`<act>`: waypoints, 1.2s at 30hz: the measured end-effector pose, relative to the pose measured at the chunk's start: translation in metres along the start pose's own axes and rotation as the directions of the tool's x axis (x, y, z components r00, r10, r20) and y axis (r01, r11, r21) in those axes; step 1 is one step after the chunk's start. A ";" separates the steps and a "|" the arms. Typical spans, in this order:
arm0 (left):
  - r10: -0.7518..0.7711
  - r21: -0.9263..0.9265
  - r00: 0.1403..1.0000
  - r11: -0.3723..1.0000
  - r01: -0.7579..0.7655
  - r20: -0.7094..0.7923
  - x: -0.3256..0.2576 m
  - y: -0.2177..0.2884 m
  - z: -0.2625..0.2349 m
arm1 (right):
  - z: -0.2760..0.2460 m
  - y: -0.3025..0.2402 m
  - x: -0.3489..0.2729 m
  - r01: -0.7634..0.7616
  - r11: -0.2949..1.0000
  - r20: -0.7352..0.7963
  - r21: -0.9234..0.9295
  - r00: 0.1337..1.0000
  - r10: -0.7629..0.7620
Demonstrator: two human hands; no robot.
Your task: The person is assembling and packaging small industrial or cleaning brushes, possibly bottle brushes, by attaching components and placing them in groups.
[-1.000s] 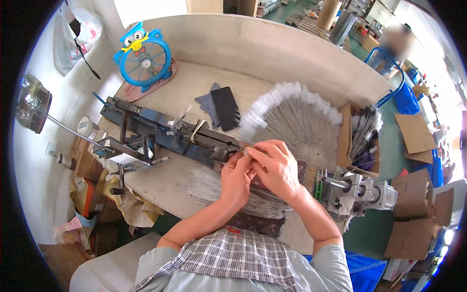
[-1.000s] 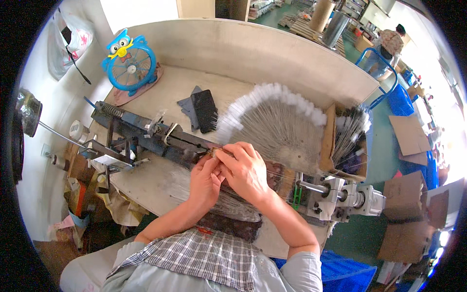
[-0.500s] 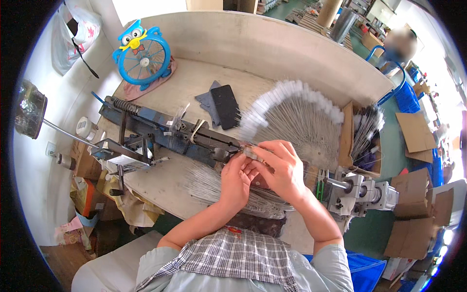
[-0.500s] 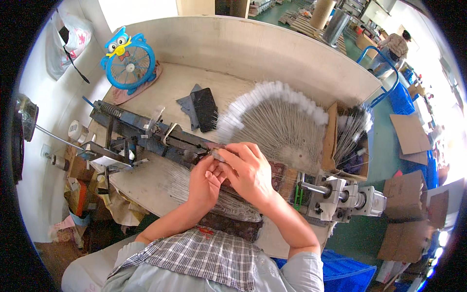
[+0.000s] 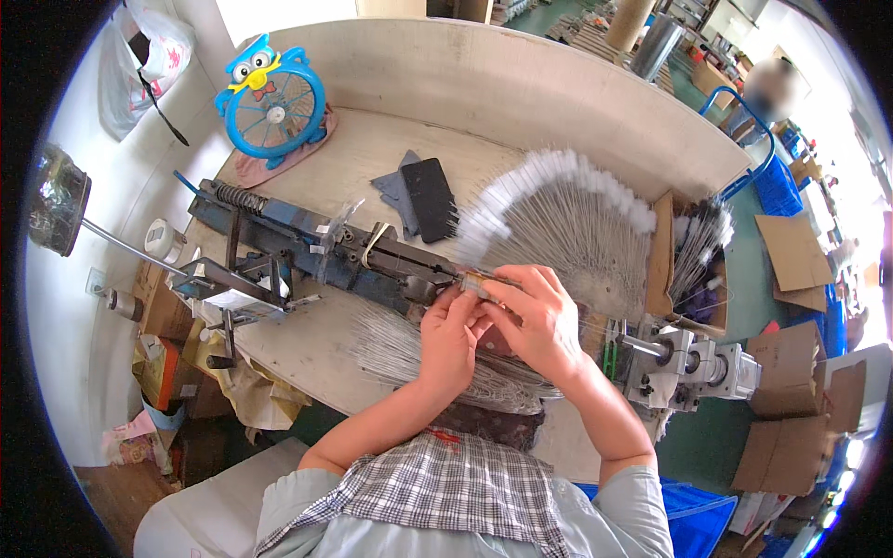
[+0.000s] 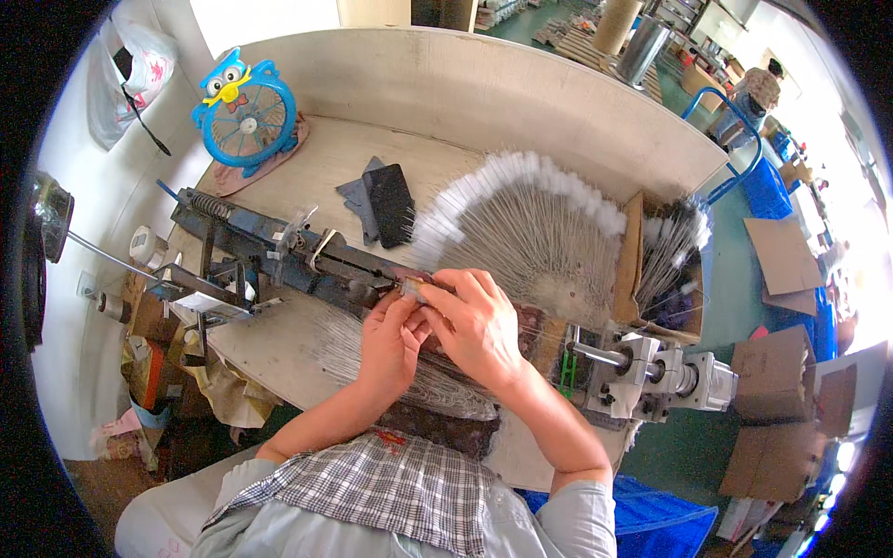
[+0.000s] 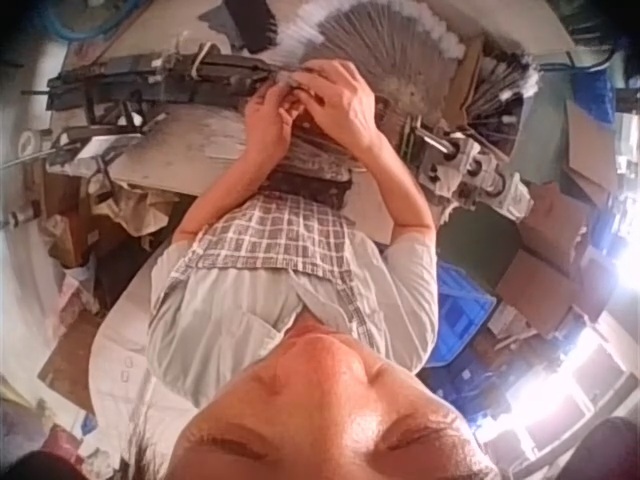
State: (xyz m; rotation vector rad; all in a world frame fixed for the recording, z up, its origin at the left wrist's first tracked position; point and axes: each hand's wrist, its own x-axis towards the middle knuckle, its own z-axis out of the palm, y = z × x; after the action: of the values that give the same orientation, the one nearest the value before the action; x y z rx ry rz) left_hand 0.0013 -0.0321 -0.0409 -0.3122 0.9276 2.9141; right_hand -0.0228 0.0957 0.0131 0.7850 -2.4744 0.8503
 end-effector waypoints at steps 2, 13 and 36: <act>-0.002 -0.008 1.000 1.000 0.002 0.004 0.000 0.001 0.000 | -0.002 -0.001 -0.001 -0.004 1.000 -0.012 0.010 1.000 0.004; 0.013 0.101 1.000 0.995 -0.010 -0.027 0.001 0.003 0.007 | -0.003 0.004 -0.007 -0.013 1.000 -0.022 -0.008 1.000 0.012; -0.064 0.022 0.997 0.998 0.065 -0.045 0.002 0.008 0.008 | -0.007 -0.007 0.002 -0.005 0.998 -0.105 -0.062 0.994 -0.002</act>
State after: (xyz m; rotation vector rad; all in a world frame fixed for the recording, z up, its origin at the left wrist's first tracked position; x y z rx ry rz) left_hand -0.0029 -0.0337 -0.0305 -0.3993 0.9388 2.8468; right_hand -0.0181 0.0945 0.0222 0.6985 -2.3970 0.7903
